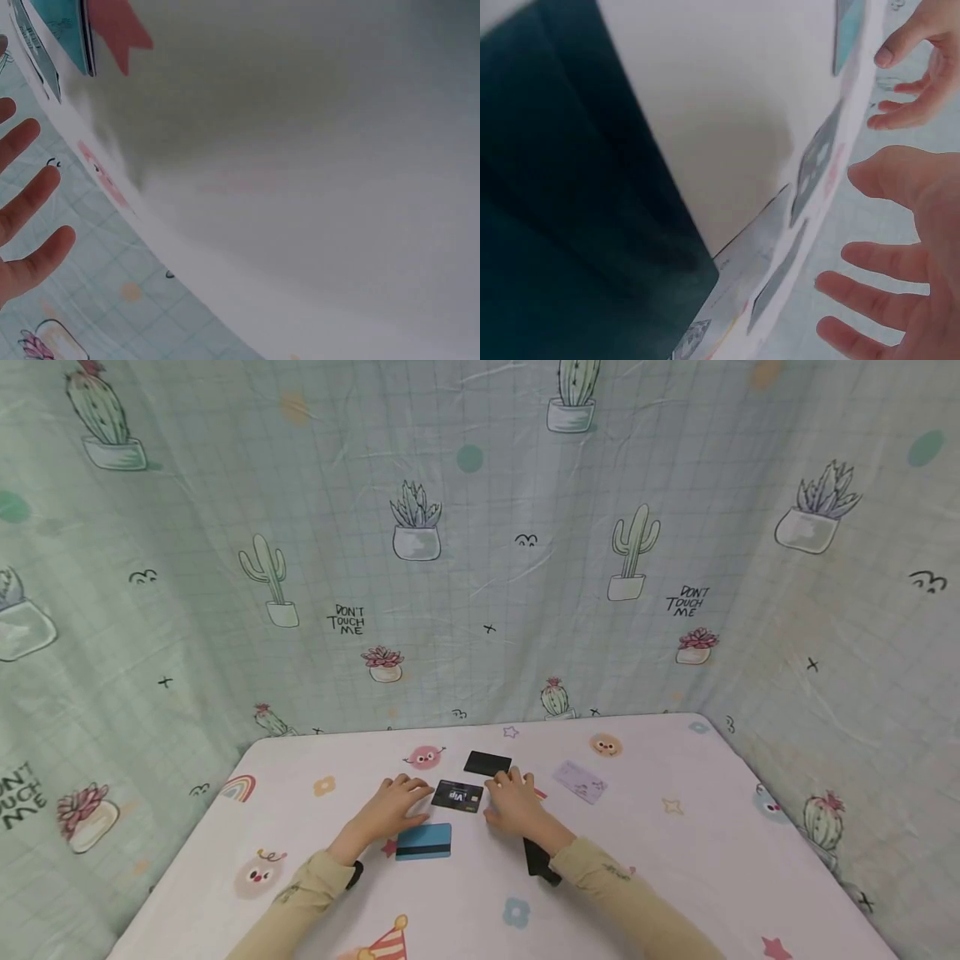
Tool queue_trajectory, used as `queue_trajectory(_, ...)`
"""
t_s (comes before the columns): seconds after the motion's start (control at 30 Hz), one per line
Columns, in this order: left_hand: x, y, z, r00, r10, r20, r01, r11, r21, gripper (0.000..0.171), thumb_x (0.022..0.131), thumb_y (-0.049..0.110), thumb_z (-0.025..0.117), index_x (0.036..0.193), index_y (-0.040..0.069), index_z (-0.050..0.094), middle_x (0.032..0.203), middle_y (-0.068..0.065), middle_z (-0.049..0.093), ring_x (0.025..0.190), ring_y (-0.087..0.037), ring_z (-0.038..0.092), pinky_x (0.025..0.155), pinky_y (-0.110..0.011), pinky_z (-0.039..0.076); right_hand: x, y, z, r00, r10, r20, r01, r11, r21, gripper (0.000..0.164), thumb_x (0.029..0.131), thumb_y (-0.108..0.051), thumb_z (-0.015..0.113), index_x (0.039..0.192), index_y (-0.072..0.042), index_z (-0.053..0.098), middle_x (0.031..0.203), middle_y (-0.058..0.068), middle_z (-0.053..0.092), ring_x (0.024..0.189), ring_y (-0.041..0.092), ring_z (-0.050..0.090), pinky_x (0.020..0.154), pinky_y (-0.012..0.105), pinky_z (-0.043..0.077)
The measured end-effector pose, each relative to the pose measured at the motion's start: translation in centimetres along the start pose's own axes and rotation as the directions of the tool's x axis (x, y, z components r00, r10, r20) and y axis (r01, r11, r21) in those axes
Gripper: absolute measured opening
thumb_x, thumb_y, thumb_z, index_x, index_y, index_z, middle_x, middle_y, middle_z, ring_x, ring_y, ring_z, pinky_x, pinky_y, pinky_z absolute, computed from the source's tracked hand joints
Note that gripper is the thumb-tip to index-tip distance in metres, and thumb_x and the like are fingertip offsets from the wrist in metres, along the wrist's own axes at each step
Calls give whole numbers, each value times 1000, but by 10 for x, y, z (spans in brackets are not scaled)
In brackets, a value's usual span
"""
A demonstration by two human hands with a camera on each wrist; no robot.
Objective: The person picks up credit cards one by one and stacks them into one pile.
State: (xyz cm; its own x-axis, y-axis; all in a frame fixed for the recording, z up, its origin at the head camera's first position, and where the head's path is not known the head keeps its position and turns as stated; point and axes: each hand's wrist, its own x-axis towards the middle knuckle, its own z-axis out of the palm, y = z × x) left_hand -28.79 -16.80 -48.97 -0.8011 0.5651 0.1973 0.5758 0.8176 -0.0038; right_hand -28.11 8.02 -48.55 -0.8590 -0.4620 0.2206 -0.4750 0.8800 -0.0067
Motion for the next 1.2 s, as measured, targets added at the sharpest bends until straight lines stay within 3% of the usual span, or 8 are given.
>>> queue_trajectory(0.17,9,0,8,999,32,-24,-31,999,40,42,79,39,62,113,15,58,108,-2,59,95,-21,47,79,-42,38,5,1,4,1000,-6,21,7,999,-41,49,75,-41,64,113,-10,58,104,4,56,96,23,44,78,45,34)
queue_trajectory(0.37,16,3,10,996,55,-69,-52,998,39,42,78,39,63,111,12,59,105,-5,59,93,-22,47,77,-45,39,9,-3,3,999,-20,46,19,1000,9,51,76,-40,65,114,-7,56,107,8,55,100,27,43,84,52,33)
queue_trajectory(0.67,30,2,13,999,-20,38,18,998,53,51,76,43,64,119,17,54,117,-4,56,106,-27,48,89,-53,38,18,-3,11,995,-58,79,60,998,-19,52,76,-44,63,115,-9,56,110,7,55,99,25,42,83,53,33)
queue_trajectory(0.87,34,1,16,998,23,50,-28,994,104,55,78,49,60,121,16,53,118,-2,57,107,-26,49,90,-53,38,24,-7,14,990,-114,78,120,990,-73,49,78,-45,60,111,-10,58,106,6,57,95,24,43,79,49,34)
queue_trajectory(1.2,35,4,17,996,48,74,-58,988,140,57,80,50,56,126,17,50,117,-1,58,109,-25,50,92,-50,38,31,-10,20,986,-121,117,132,987,-92,48,80,-42,60,115,-10,55,105,8,56,100,27,44,88,57,34)
